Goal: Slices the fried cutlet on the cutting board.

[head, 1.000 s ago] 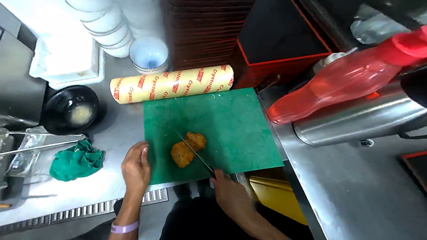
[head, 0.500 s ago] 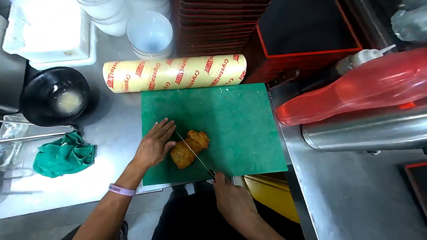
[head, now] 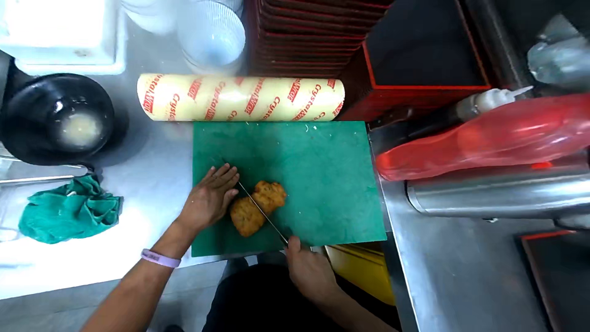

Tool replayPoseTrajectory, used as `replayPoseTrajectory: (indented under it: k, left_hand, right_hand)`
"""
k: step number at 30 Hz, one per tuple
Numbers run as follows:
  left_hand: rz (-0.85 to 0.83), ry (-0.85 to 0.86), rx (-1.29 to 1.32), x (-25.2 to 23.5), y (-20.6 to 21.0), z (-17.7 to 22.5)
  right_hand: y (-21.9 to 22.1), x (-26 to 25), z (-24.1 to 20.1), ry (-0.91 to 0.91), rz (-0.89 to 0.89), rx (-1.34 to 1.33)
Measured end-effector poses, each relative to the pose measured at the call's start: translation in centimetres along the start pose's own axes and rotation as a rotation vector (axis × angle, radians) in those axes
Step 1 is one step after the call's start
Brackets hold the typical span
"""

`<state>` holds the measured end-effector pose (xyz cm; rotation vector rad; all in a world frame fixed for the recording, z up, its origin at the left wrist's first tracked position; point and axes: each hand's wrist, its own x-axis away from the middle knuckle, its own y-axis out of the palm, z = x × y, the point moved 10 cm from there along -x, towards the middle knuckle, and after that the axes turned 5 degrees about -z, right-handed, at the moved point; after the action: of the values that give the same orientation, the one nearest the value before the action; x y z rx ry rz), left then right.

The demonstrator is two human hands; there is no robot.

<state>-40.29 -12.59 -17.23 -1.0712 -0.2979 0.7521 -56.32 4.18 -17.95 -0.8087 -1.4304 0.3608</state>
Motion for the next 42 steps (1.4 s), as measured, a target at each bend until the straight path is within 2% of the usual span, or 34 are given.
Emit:
replayPoseTrajectory:
  k: [3,7,9,13,19,23,27,33,38,42]
  left_hand:
    - [-0.024,-0.007,-0.005,0.1,0.3,0.3]
    - [-0.005,-0.066,0.019,0.1,0.0,0.0]
    - [0.050,-0.171,0.041,1.1,-0.2,0.5]
    - [0.157,-0.363,0.137,5.0,0.8,3.1]
    - [0.261,-0.357,0.050,7.3,3.8,5.5]
    - [0.314,-0.360,0.049,7.7,3.7,5.6]
    - [0.300,-0.389,0.104,8.0,3.5,5.4]
    - [0.379,-0.427,0.076,8.9,3.0,5.6]
    - [0.360,-0.450,0.065,8.0,2.9,6.1]
    - [0.341,-0.457,0.081,7.7,1.8,5.3]
  right_hand:
    - [-0.2,0.4,0.3,0.028,-0.108,-0.001]
    - [-0.3,-0.2,0.5,0.023,-0.063,-0.014]
    - [-0.3,-0.7,0.7,0.016,-0.017,-0.026]
    - [-1.3,-0.9,1.8,-0.055,-0.151,-0.215]
    - [-3.4,0.6,2.5,-0.067,-0.100,-0.176]
    - [-4.2,1.8,2.8,-0.082,0.051,-0.188]
    - [-4.5,2.1,3.1,-0.123,0.201,-0.125]
    - [-4.1,1.4,3.5,-0.077,0.153,-0.069]
    - [-2.6,0.4,3.2,-0.046,0.085,0.012]
    - [-3.1,0.9,2.7,-0.034,0.148,0.076]
